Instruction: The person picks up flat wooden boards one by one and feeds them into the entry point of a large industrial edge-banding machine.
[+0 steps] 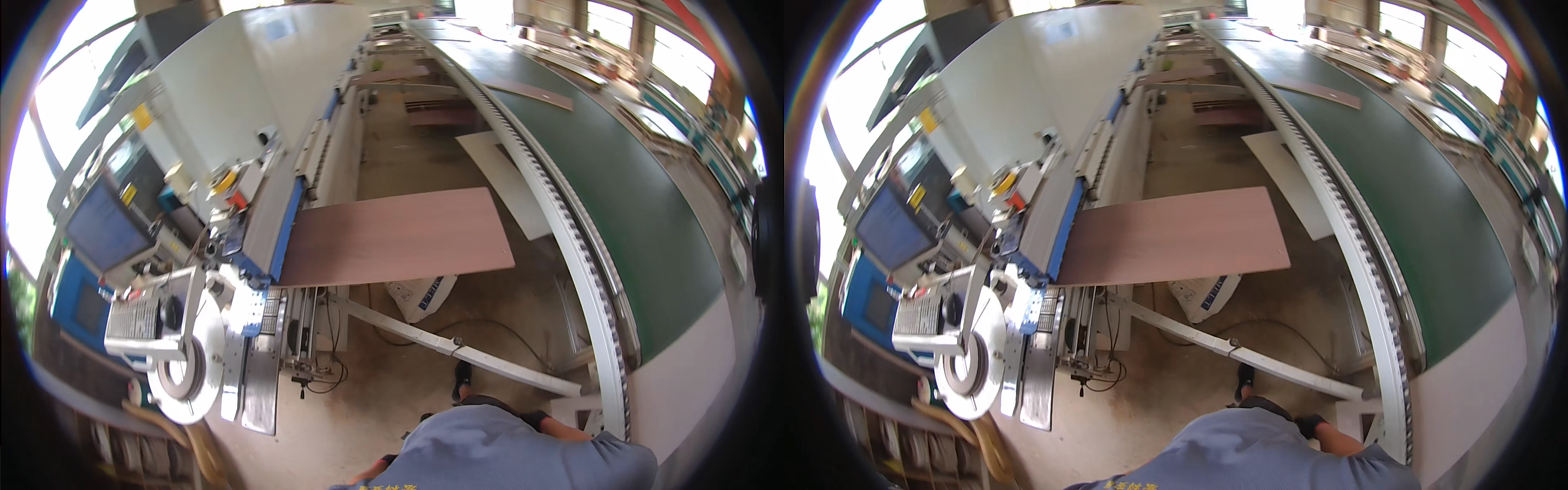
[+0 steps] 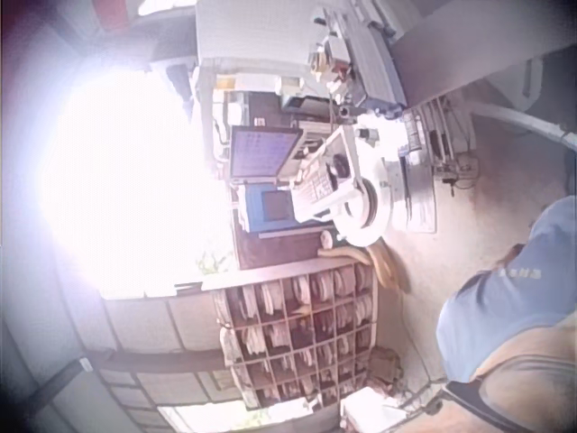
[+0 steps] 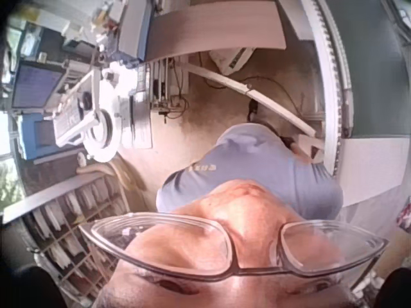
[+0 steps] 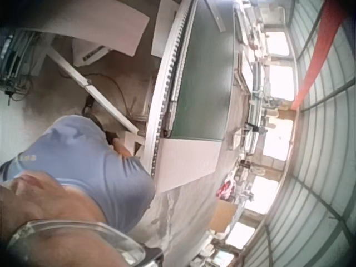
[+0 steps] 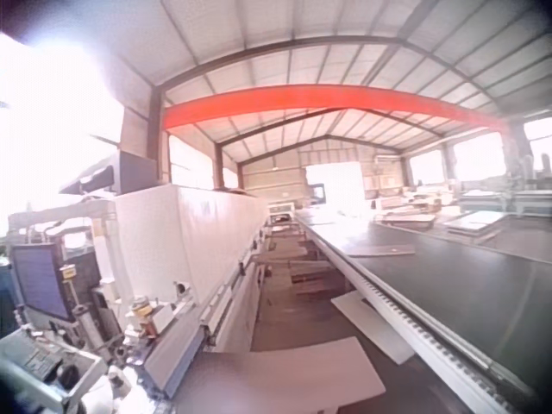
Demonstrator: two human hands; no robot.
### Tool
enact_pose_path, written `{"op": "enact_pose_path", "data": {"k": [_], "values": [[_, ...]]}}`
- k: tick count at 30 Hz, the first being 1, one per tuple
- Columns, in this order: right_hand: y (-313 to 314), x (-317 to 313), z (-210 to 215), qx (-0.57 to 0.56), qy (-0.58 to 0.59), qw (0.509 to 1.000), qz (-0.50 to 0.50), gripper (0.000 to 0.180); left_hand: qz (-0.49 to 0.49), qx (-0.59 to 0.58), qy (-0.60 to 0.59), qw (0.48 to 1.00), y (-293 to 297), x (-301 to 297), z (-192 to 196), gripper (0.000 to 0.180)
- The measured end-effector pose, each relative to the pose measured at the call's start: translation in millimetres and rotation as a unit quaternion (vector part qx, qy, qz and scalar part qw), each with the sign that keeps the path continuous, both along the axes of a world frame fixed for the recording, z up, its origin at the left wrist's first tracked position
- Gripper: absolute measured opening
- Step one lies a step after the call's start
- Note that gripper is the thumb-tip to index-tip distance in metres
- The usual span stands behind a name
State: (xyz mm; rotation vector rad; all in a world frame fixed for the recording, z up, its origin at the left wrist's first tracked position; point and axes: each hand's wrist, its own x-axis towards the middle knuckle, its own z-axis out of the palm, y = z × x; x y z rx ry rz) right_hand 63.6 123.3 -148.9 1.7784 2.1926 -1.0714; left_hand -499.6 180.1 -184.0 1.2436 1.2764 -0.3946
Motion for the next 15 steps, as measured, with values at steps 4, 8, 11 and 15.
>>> {"op": "enact_pose_path", "data": {"k": [4, 8, 11, 15], "values": [[-129, -9, 15, -0.251, 0.041, 0.917, -0.308, 0.038, 0.136, -0.09, 0.0, 0.987, 12, -26, -8, 0.047], [-163, -21, 21, -0.35, 0.08, 0.739, -0.569, 0.042, 0.493, -0.256, -0.065, 0.829, 46, -64, -35, 0.037], [-152, -24, -5, -0.333, 0.12, 0.651, -0.672, 0.045, 0.516, -0.161, -0.087, 0.837, 101, -62, -47, 0.03], [-51, -37, 17, -0.133, -0.048, 0.957, -0.252, 0.045, 0.192, -0.18, -0.379, 0.887, 169, -56, -31, 0.025]]}}
